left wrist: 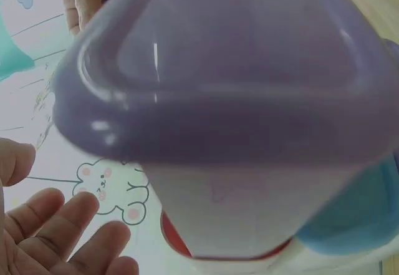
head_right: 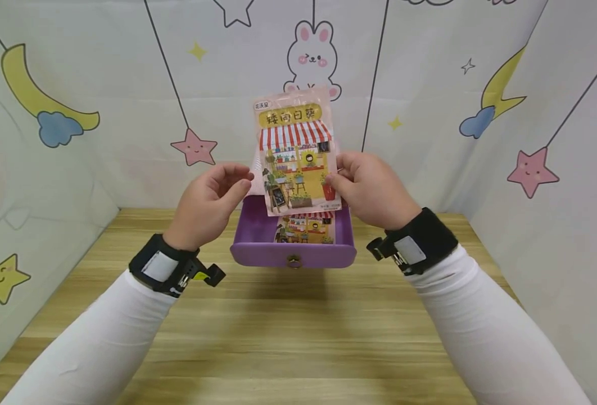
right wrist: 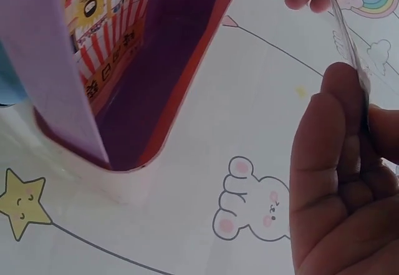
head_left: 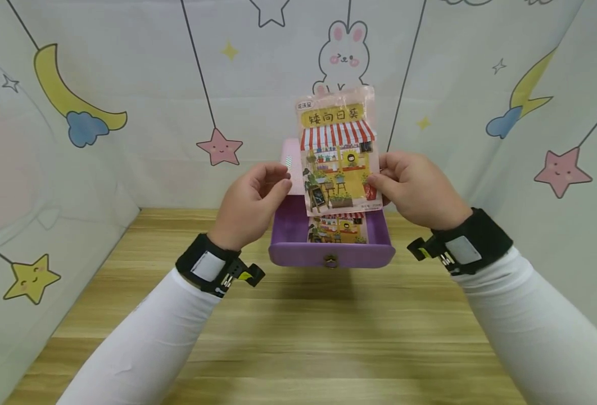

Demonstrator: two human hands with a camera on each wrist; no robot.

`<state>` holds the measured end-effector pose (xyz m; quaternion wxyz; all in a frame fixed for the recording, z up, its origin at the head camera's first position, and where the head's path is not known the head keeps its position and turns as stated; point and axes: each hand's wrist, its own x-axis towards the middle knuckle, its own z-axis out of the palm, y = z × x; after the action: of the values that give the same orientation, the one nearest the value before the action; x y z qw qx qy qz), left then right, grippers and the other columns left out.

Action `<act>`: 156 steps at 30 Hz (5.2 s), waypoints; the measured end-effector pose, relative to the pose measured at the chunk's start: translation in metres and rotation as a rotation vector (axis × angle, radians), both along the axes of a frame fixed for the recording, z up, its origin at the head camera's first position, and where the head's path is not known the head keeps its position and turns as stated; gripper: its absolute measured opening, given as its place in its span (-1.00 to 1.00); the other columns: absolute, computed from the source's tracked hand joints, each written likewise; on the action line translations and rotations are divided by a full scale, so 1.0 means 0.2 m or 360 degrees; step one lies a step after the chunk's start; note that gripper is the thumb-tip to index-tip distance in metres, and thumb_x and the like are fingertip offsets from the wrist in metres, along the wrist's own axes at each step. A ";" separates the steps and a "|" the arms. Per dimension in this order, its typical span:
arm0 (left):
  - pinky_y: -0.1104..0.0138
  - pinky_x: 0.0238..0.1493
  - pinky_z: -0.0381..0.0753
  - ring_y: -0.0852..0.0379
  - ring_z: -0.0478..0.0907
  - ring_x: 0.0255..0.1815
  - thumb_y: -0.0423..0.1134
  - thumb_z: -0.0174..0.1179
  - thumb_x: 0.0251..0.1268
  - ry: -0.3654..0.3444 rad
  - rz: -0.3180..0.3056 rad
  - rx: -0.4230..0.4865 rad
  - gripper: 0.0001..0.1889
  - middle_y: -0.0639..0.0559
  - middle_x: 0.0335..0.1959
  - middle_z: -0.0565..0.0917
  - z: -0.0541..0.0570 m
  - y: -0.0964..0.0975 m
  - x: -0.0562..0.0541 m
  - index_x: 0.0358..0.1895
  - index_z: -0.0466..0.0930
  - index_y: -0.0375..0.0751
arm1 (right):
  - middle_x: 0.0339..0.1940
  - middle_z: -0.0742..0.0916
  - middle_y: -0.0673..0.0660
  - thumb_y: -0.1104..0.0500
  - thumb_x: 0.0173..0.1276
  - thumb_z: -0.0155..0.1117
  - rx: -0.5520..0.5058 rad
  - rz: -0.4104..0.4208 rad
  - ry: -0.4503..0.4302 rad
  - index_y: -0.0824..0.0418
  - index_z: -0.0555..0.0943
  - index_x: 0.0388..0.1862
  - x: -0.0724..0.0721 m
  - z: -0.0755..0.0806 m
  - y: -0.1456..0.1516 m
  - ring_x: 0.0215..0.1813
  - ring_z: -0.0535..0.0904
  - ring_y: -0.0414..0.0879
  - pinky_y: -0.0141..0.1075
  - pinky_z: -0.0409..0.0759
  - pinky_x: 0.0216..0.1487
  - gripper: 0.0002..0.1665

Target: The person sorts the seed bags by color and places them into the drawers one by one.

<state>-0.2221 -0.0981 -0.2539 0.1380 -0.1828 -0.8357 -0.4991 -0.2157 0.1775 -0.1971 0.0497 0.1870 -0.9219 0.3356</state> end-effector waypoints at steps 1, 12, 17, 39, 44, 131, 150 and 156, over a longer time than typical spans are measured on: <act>0.24 0.11 0.58 0.23 0.58 0.04 0.08 0.07 0.39 0.0004 0.0010 -0.0029 -0.63 0.12 0.03 0.65 0.00 0.00 0.00 0.12 0.51 -0.01 | -0.31 0.77 0.08 0.07 0.49 0.07 0.0001 -0.0004 0.0002 0.15 0.62 0.00 0.00 0.00 0.01 -0.41 0.53 -0.07 -0.31 0.40 -0.53 -0.73; 0.10 0.39 0.37 0.14 0.32 0.43 0.10 0.03 0.40 0.0058 0.0053 -0.0381 -0.46 0.04 0.36 0.45 -0.02 -0.05 0.00 0.35 0.37 -0.04 | -0.22 0.77 0.12 0.02 0.48 0.07 -0.0076 -0.0052 -0.0085 0.18 0.57 0.04 -0.01 -0.04 0.07 -0.37 0.56 -0.10 -0.32 0.48 -0.52 -0.68; 0.06 0.45 0.27 0.07 0.21 0.50 0.10 0.02 0.41 0.0064 0.0046 -0.0511 -0.42 0.02 0.44 0.35 -0.03 -0.07 -0.01 0.41 0.30 -0.03 | -0.19 0.78 0.19 0.06 0.50 0.05 -0.0167 -0.0030 -0.0214 0.23 0.50 0.14 -0.01 -0.05 0.10 -0.40 0.60 -0.12 -0.33 0.45 -0.58 -0.64; -0.11 0.52 0.01 -0.27 -0.12 0.57 0.19 -0.09 0.44 -0.0013 0.0055 -0.0803 -0.31 -0.20 0.55 0.06 -0.10 -0.18 -0.03 0.49 0.13 -0.10 | -0.32 0.76 0.12 0.17 0.50 0.04 -0.0415 0.0082 -0.0646 0.28 0.22 0.34 0.07 -0.14 0.20 -0.49 0.60 -0.15 -0.31 0.54 -0.57 -0.49; -0.14 0.52 -0.04 -0.32 -0.15 0.56 0.24 -0.15 0.43 -0.0020 0.0045 -0.0852 -0.28 -0.23 0.55 0.04 -0.11 -0.20 -0.03 0.51 0.09 -0.08 | -0.32 0.77 0.10 0.18 0.50 0.04 -0.0476 0.0130 -0.0675 0.27 0.16 0.41 0.09 -0.15 0.21 -0.47 0.61 -0.15 -0.31 0.53 -0.58 -0.42; -0.30 0.46 -0.26 -0.41 -0.27 0.54 0.38 -0.35 0.39 -0.0291 0.0123 -0.1058 -0.19 -0.19 0.58 -0.11 -0.15 -0.23 -0.07 0.54 -0.03 -0.03 | -0.07 0.77 0.06 0.06 0.52 0.01 -0.0720 0.0233 -0.1145 0.29 0.03 0.52 0.02 -0.24 0.25 -0.46 0.53 -0.27 -0.45 0.43 -0.52 -0.27; -0.31 0.46 -0.24 -0.42 -0.25 0.54 0.35 -0.31 0.41 -0.0278 0.0137 -0.1062 -0.22 -0.20 0.58 -0.09 -0.16 -0.24 -0.10 0.54 0.00 -0.04 | -0.24 0.71 -0.01 0.17 0.52 0.00 -0.0873 0.0205 -0.1111 0.35 -0.10 0.54 -0.01 -0.27 0.20 -0.50 0.43 -0.30 -0.45 0.50 -0.41 -0.22; -0.30 0.46 -0.25 -0.40 -0.28 0.55 0.35 -0.31 0.41 -0.0288 0.0120 -0.1057 -0.22 -0.20 0.58 -0.11 -0.16 -0.25 -0.10 0.54 -0.01 -0.04 | -0.20 0.69 -0.01 0.17 0.52 -0.01 -0.0862 0.0212 -0.1093 0.34 -0.10 0.54 -0.01 -0.28 0.19 -0.44 0.43 -0.27 -0.44 0.49 -0.39 -0.23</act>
<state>-0.2430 -0.1474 -0.2859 0.0147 -0.1418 -0.9675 -0.2087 -0.2187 0.2161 -0.2531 -0.2341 0.1039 -0.7497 0.6102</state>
